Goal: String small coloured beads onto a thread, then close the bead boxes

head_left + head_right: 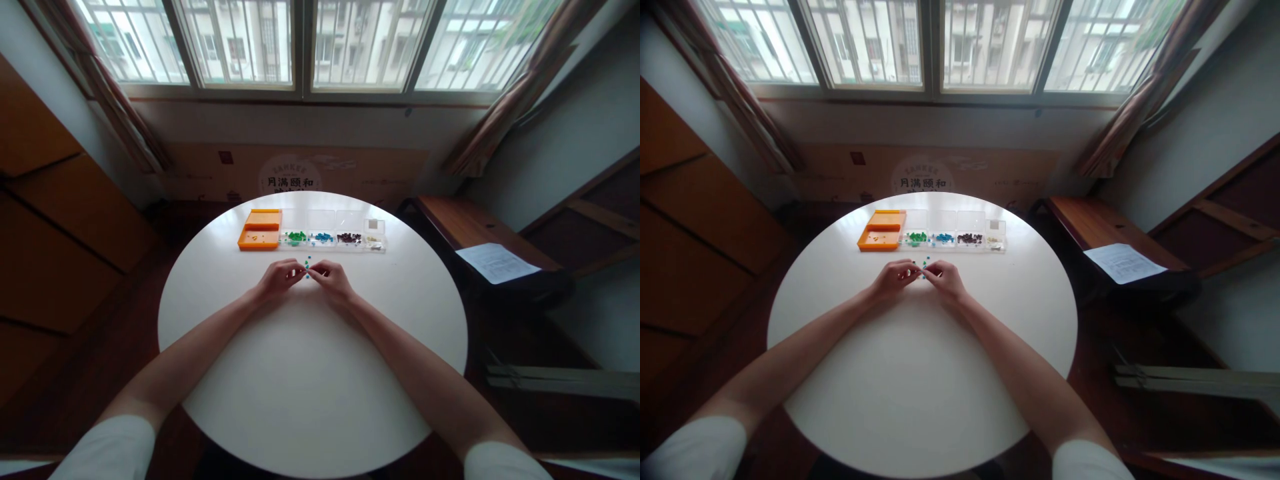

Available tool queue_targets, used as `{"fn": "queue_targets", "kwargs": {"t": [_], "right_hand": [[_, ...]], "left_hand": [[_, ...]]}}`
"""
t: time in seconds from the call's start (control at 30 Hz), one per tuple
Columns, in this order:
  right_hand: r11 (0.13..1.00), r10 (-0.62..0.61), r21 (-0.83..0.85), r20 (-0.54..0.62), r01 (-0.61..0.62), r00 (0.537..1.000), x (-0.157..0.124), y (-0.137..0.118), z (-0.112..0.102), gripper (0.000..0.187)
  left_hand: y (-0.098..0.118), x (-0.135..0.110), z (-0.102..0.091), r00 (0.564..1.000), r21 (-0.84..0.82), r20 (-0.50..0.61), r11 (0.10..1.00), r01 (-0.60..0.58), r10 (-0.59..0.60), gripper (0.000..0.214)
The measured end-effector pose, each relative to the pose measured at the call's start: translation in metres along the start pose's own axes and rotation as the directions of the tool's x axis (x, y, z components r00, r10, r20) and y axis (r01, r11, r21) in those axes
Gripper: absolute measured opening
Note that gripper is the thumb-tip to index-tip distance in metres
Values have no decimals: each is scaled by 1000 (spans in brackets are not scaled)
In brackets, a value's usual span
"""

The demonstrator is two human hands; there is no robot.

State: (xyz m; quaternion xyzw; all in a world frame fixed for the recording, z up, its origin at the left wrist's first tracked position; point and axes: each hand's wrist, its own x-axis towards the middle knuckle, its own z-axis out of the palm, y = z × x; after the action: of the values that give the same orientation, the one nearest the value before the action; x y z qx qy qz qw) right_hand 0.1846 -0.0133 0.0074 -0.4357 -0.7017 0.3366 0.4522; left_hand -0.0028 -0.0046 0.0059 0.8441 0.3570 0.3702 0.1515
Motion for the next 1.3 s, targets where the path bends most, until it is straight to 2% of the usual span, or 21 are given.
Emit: {"fn": "queue_targets", "kwargs": {"t": [0.53,1.3], "right_hand": [[999,21,49,-2,-20,1000,0,1,1,24],[995,34,90,33,-37,999,-2,4,-3,27]], "left_hand": [[-1,0,0,1000,13,-24,1000,14,-13,19],[3,2,0,1000,-16,12,1000,-1,1,24]]}}
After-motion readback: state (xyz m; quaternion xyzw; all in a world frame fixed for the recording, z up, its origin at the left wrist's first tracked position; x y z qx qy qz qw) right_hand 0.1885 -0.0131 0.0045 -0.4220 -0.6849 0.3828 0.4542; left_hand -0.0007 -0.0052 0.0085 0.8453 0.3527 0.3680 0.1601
